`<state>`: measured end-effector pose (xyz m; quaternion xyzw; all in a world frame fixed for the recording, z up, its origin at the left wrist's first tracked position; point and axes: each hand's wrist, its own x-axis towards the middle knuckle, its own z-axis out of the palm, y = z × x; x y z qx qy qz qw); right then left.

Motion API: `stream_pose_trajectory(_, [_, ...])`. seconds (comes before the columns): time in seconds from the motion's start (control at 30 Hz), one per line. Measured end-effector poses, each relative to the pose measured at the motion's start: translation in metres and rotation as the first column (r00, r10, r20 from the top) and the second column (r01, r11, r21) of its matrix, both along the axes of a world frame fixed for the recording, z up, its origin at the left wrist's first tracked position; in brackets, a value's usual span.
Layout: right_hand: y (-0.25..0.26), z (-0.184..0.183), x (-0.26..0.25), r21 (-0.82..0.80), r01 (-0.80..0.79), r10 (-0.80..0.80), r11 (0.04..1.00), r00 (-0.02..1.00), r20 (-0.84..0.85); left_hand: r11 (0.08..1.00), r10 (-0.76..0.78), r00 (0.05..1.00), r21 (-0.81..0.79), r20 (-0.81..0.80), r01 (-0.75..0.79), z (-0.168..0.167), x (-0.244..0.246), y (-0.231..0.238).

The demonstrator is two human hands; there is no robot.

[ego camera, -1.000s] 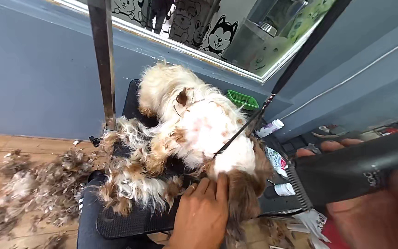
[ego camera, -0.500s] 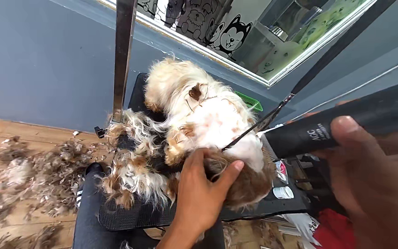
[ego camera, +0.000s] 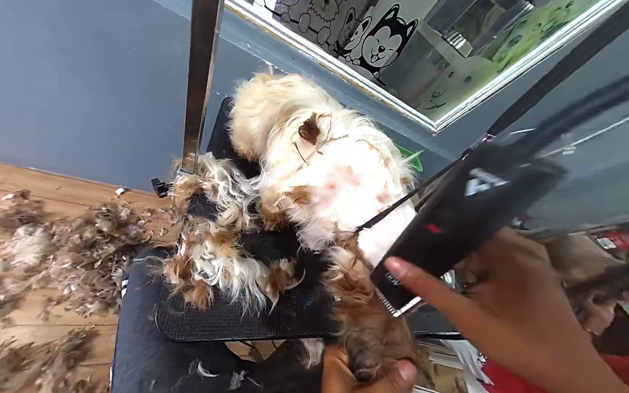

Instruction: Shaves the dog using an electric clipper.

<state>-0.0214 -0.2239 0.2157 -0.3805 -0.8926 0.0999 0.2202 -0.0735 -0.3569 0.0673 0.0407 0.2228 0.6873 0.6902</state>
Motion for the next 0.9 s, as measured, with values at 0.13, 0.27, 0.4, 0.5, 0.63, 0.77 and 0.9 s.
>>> stream_pose_trajectory(0.13, [0.022,0.025,-0.016,0.054,-0.124,0.120,0.991,0.991,0.063,0.999,-0.043,0.998,-0.014,-0.047,0.042,-0.005,0.004,0.007])
stream_pose_trajectory(0.27, [0.035,0.038,-0.023,0.174,-0.095,0.057,0.980,0.976,0.212,0.999,-0.034,0.992,-0.020,-0.118,0.032,-0.012,0.000,0.011])
stream_pose_trajectory(0.4, [0.025,0.002,-0.022,0.070,-0.025,-0.003,0.997,0.926,0.376,0.998,-0.063,0.988,-0.037,-0.141,0.059,-0.015,0.002,0.017])
stream_pose_trajectory(0.5, [0.032,-0.001,-0.029,-0.081,-0.032,0.057,0.996,0.944,0.326,0.995,-0.081,0.989,-0.065,-0.125,0.073,-0.017,0.009,0.018])
stream_pose_trajectory(0.63, [0.037,0.026,-0.032,0.012,-0.086,0.081,0.996,0.970,0.228,0.997,-0.059,0.989,-0.066,-0.133,0.050,-0.017,0.016,0.017])
stream_pose_trajectory(0.77, [0.018,0.018,-0.023,0.250,-0.040,-0.061,0.968,0.922,0.383,0.997,-0.058,0.988,-0.067,-0.142,0.049,-0.022,0.019,0.021])
stream_pose_trajectory(0.9, [0.009,-0.022,-0.016,0.214,-0.006,-0.079,0.977,0.918,0.389,0.997,-0.073,0.986,-0.043,-0.149,0.067,-0.020,0.030,0.024])
